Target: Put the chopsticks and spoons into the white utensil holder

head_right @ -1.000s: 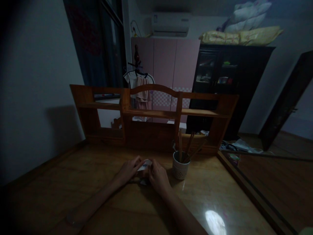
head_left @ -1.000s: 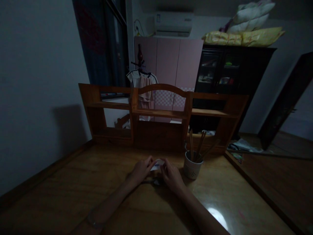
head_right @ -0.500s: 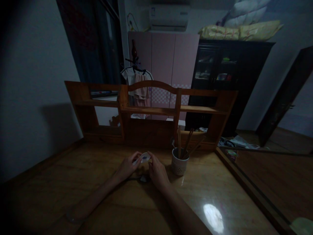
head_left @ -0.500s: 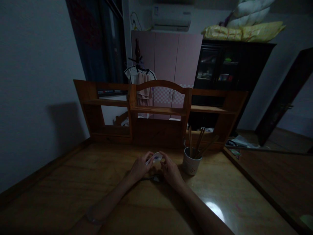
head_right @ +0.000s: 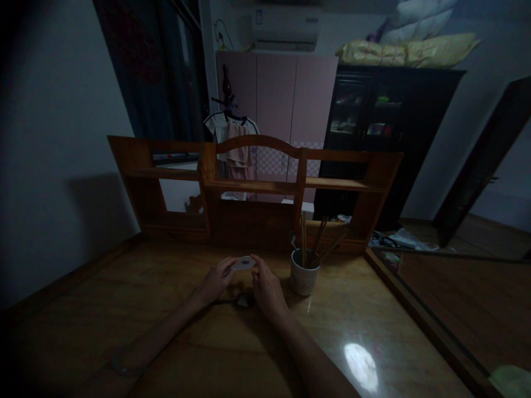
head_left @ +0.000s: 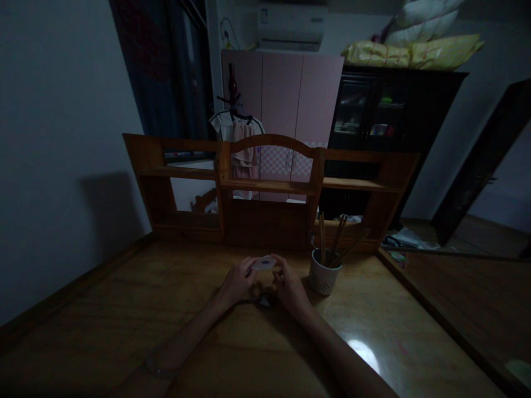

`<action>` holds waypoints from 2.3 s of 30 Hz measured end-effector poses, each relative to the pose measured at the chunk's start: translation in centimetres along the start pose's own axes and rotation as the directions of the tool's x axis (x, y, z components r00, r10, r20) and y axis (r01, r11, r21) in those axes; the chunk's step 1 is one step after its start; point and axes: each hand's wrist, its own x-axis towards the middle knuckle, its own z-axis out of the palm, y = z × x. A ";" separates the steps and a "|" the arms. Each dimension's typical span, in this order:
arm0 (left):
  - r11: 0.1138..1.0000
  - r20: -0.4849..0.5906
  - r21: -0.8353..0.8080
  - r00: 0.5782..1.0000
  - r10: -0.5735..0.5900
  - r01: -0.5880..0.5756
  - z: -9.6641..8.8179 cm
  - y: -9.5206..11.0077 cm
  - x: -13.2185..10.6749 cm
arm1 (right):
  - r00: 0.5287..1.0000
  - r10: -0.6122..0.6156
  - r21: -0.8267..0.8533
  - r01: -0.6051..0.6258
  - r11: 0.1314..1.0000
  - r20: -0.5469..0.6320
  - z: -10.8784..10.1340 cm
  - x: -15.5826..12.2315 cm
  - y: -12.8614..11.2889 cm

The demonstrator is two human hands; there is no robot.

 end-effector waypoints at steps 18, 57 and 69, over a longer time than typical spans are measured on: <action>0.996 0.047 -0.088 0.999 -0.023 0.027 -1.0 2.3 0.1 | 1.000 0.003 -0.017 -0.003 1.000 -0.023 0.2 -0.1 0.5; 0.987 0.187 -0.142 0.977 0.103 -0.076 -0.5 1.6 -0.4 | 0.988 0.048 0.156 -0.024 0.987 -0.147 -0.8 0.2 -0.1; 0.988 0.012 -0.157 1.000 0.012 -0.010 -0.6 1.7 0.7 | 0.981 0.034 0.218 0.009 0.976 -0.189 -7.4 2.8 -4.5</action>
